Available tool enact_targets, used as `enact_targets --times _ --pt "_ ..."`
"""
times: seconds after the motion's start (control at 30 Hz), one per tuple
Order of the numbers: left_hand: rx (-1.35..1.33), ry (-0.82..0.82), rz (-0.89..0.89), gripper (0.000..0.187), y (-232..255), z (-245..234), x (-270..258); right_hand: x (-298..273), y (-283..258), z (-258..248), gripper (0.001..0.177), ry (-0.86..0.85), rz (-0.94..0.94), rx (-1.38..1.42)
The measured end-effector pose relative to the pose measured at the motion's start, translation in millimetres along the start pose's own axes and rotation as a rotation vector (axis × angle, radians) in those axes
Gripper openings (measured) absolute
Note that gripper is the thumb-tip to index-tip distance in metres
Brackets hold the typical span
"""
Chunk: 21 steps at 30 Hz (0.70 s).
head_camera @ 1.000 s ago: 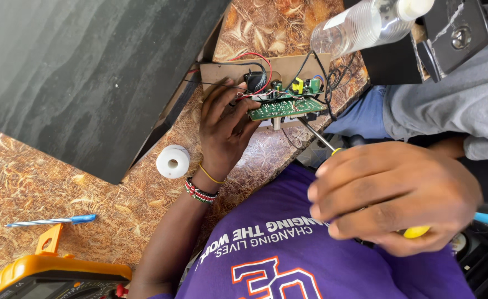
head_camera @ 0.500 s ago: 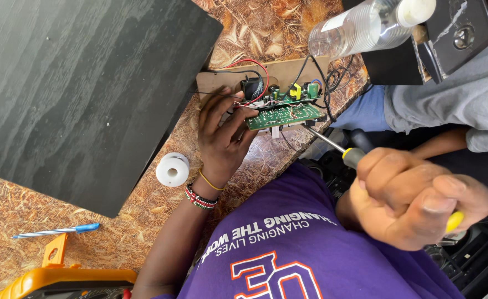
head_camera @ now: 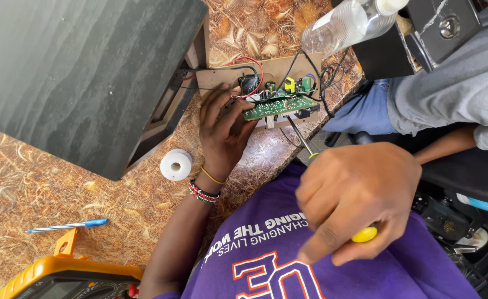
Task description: The person uses a screwdriver to work on a green circuit board attached to a wooden base, then places the assembly into a black speaker enclosure. They also handle a multimeter and a roll of solder.
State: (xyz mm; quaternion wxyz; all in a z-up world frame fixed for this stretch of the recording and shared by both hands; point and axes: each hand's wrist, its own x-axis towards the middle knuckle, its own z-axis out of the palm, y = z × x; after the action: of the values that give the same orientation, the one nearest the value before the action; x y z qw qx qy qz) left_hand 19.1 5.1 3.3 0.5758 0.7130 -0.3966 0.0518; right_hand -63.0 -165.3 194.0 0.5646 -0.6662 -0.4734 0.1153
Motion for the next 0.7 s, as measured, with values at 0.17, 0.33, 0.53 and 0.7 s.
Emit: enact_targets --times 0.17,0.33,0.53,0.7 --pt "-0.014 -0.007 -0.036 0.022 1 -2 2 -6 12 2 0.024 0.296 -0.109 -0.05" --pt "-0.015 -0.028 -0.035 0.018 -4 0 -1 -18 11 35 0.025 0.653 -0.019 -0.246" --pt "-0.015 -0.011 -0.031 0.016 -5 -1 -2 -9 41 82 0.028 1.384 -0.108 -0.624" --pt "-0.009 -0.006 -0.025 0.021 -4 0 -7 -2 29 79 0.071 1.53 0.099 -0.612"
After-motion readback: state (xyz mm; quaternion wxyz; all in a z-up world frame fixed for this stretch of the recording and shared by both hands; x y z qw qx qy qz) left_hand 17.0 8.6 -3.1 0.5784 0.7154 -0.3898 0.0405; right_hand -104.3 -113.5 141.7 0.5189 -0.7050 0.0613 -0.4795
